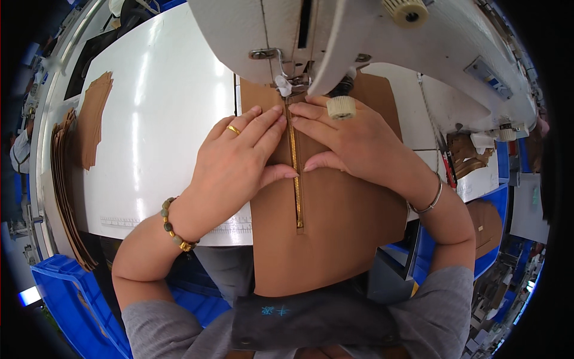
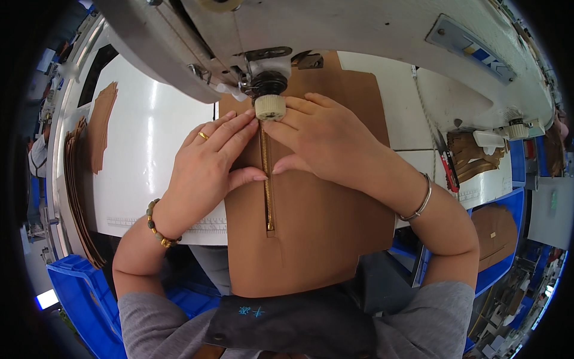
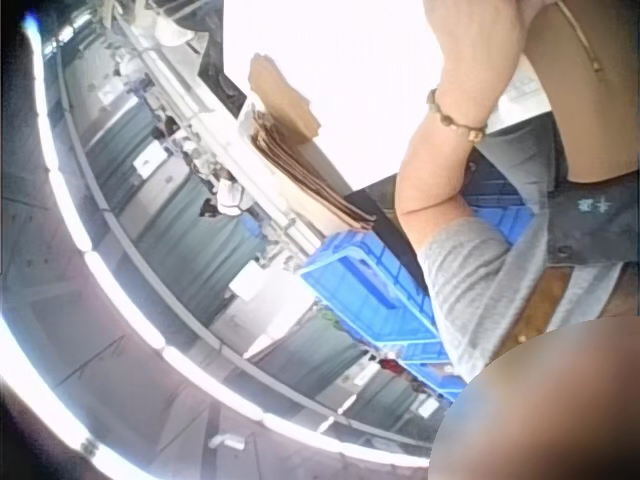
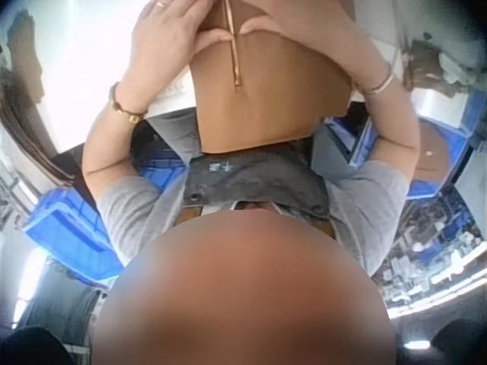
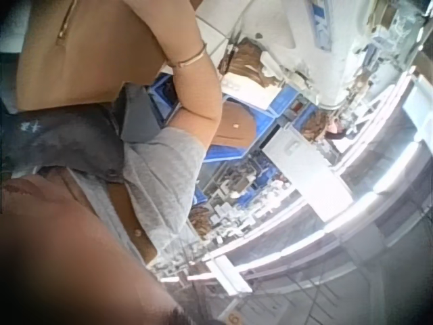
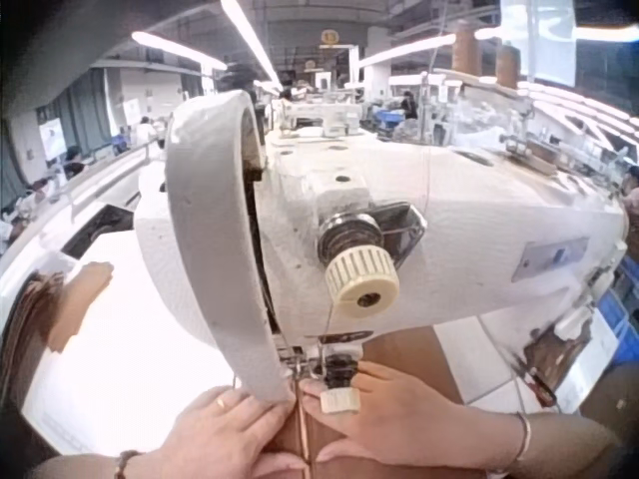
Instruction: Sewing a zipper into a piece of brown leather using an industrial sewing machine.
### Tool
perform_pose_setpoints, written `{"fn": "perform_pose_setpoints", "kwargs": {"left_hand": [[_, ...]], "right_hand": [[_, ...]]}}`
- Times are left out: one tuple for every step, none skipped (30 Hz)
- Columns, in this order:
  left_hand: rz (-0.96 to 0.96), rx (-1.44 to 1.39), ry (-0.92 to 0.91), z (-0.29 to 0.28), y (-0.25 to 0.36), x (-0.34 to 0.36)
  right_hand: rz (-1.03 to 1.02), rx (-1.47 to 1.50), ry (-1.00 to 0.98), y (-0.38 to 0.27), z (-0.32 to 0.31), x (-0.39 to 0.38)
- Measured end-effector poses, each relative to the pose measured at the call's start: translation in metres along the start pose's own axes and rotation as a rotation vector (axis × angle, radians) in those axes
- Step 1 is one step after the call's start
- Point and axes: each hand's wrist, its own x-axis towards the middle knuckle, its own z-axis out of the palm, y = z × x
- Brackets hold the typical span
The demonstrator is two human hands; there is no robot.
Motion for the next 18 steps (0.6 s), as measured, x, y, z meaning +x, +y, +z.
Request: {"fn": "perform_pose_setpoints", "kwargs": {"left_hand": [[0.011,0.019,-0.005,-0.001,-0.001,0.0],[0.019,0.035,-0.02,-0.001,-0.001,0.001],[0.019,0.039,-0.008,-0.002,0.0,0.001],[0.016,0.041,-0.016,-0.002,0.0,0.001],[0.014,0.044,-0.025,-0.003,0.0,0.001],[0.01,0.045,-0.024,-0.003,0.0,0.001],[0.01,0.039,-0.026,-0.003,0.0,0.001],[0.01,0.034,-0.027,-0.003,0.0,0.0],[0.009,0.034,-0.026,-0.002,0.0,0.0],[0.001,0.007,-0.019,-0.002,-0.001,0.0],[-0.008,-0.019,-0.024,-0.001,-0.001,0.001],[-0.005,-0.017,-0.01,0.0,-0.002,0.0],[-0.011,-0.064,0.003,0.0,-0.003,0.0],[-0.024,-0.111,0.005,0.001,-0.004,0.0],[-0.023,-0.109,0.017,0.002,-0.004,-0.001],[-0.039,-0.137,0.03,0.003,-0.005,-0.001],[-0.053,-0.166,0.041,0.004,-0.005,-0.002],[-0.054,-0.164,0.037,0.004,-0.005,-0.002]], "right_hand": [[-0.049,-0.036,0.09,0.0,0.001,0.002],[-0.074,-0.081,0.128,0.0,0.001,0.002],[-0.103,-0.071,0.178,-0.001,0.0,0.001],[-0.068,-0.097,0.194,-0.002,-0.001,-0.001],[-0.036,-0.12,0.225,-0.002,-0.003,-0.002],[-0.036,-0.121,0.209,-0.003,-0.003,-0.002],[0.019,-0.147,0.17,-0.002,-0.003,-0.001],[0.075,-0.174,0.131,-0.002,-0.003,-0.001],[0.074,-0.174,0.13,-0.001,-0.002,0.0],[0.068,-0.17,0.133,0.0,-0.001,0.001],[0.063,-0.179,0.122,0.0,0.0,0.001],[0.062,-0.168,0.139,0.001,0.001,0.001],[0.046,-0.167,0.158,0.0,0.002,0.0],[0.052,-0.16,0.171,-0.001,0.004,0.0],[0.024,-0.164,0.176,-0.003,0.006,-0.001],[0.012,-0.13,0.211,-0.005,0.008,-0.002],[-0.003,-0.112,0.229,-0.006,0.01,-0.002],[0.002,-0.091,0.247,-0.007,0.01,-0.003]]}}
